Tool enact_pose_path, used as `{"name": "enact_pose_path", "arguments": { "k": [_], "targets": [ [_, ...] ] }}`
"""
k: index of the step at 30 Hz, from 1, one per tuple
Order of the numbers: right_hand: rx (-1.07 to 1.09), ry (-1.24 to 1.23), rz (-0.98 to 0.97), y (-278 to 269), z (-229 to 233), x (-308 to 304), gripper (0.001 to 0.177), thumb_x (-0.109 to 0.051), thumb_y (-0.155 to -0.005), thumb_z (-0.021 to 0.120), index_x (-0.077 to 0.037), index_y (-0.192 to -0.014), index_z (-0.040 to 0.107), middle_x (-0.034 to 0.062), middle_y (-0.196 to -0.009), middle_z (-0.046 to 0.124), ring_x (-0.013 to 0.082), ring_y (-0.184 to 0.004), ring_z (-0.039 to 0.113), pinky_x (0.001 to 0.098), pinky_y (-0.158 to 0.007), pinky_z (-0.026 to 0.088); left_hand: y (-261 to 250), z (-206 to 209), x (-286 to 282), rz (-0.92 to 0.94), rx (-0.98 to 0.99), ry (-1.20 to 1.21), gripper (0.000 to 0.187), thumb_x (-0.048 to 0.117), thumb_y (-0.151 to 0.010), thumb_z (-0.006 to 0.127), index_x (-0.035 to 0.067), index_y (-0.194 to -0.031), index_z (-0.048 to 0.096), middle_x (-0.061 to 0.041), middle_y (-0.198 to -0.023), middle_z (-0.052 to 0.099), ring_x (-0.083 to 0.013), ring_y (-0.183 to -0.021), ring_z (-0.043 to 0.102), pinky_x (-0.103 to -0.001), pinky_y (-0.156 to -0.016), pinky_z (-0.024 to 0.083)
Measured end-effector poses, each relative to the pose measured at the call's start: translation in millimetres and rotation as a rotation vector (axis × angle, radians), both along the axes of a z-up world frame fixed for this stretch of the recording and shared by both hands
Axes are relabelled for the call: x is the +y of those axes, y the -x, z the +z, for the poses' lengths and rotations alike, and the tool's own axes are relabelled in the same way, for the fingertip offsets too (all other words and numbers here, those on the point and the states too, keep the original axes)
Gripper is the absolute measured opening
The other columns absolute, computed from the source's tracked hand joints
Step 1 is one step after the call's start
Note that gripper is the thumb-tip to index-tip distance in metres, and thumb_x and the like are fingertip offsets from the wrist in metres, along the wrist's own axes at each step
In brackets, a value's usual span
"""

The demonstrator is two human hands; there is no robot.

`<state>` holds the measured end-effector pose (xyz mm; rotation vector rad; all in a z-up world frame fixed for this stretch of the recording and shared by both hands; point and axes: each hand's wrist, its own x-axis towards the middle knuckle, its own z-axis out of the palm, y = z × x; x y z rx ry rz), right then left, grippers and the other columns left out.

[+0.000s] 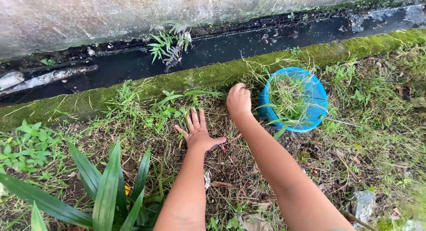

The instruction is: Pulling weeds and small grass from the ground and placing them into a blue bowl.

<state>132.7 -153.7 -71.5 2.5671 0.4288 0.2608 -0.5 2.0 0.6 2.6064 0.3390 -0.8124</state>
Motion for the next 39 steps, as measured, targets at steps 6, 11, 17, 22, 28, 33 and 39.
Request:
{"name": "enact_pose_path", "arguments": {
  "k": [6, 11, 17, 22, 28, 33, 39],
  "targets": [
    [0.150, -0.153, -0.139, -13, -14, -15, 0.039, -0.022, -0.095, 0.054, 0.004, -0.121, 0.066, 0.0165, -0.107, 0.071, 0.0270, -0.094, 0.071, 0.0392, -0.079, 0.053, 0, -1, 0, 0.009, -0.002, 0.009, 0.158, 0.081, -0.055, 0.082, 0.020, -0.162, -0.018, -0.008, -0.171, -0.026, -0.0301, -0.157, -0.023, -0.072, -0.113, -0.019],
    [0.299, -0.262, -0.121, -9, 0, -20, 0.020, -0.018, -0.093, 0.056, -0.006, -0.100, 0.071, 0.0135, -0.099, 0.076, 0.0301, -0.094, 0.074, 0.0427, -0.080, 0.057, -1, 3, -1, 0.011, 0.003, 0.005, 0.159, 0.080, -0.056, 0.082, 0.021, -0.163, -0.019, -0.009, -0.171, -0.026, -0.0303, -0.157, -0.023, -0.072, -0.113, -0.019],
    [0.420, -0.531, -0.122, -2, 0, -17, 0.014, -0.013, -0.086, 0.060, -0.008, -0.091, 0.072, 0.0182, -0.095, 0.075, 0.0363, -0.092, 0.073, 0.0466, -0.082, 0.058, -1, -1, 0, 0.005, 0.006, -0.005, 0.158, 0.082, -0.055, 0.081, 0.021, -0.162, -0.018, -0.009, -0.171, -0.025, -0.0301, -0.157, -0.023, -0.072, -0.113, -0.019],
    [0.367, -0.788, -0.120, 26, 8, -15, 0.014, -0.005, -0.078, 0.059, -0.007, -0.088, 0.070, 0.0222, -0.091, 0.072, 0.0431, -0.091, 0.069, 0.0527, -0.081, 0.054, 1, -3, -1, 0.010, -0.026, -0.003, 0.158, 0.082, -0.055, 0.081, 0.022, -0.163, -0.017, -0.009, -0.171, -0.023, -0.0311, -0.158, -0.023, -0.072, -0.113, -0.018],
    [0.285, -0.851, 0.098, 36, 26, -10, 0.010, -0.004, -0.075, 0.067, -0.003, -0.085, 0.065, 0.0191, -0.090, 0.068, 0.0418, -0.094, 0.065, 0.0521, -0.085, 0.052, 1, -1, 0, 0.021, -0.031, 0.015, 0.160, 0.080, -0.054, 0.084, 0.021, -0.163, -0.019, -0.008, -0.171, -0.025, -0.0293, -0.157, -0.022, -0.072, -0.113, -0.020],
    [0.283, -1.555, 0.072, 25, 4, -4, 0.019, 0.012, -0.089, 0.054, 0.002, -0.100, 0.066, 0.0125, -0.109, 0.063, 0.0260, -0.086, 0.064, 0.0358, -0.076, 0.054, 1, -4, -1, 0.013, -0.031, 0.004, 0.160, 0.080, -0.055, 0.083, 0.021, -0.162, -0.019, -0.009, -0.171, -0.025, -0.0301, -0.157, -0.023, -0.072, -0.112, -0.020],
    [0.149, -1.827, 0.136, 23, -31, 7, 0.014, 0.007, -0.096, 0.051, 0.003, -0.103, 0.063, 0.0074, -0.122, 0.054, 0.0140, -0.086, 0.059, 0.0302, -0.074, 0.054, 0, 0, -1, 0.013, 0.008, 0.005, 0.159, 0.082, -0.054, 0.082, 0.022, -0.162, -0.018, -0.008, -0.171, -0.024, -0.0299, -0.157, -0.024, -0.073, -0.112, -0.019]
  ]
}}
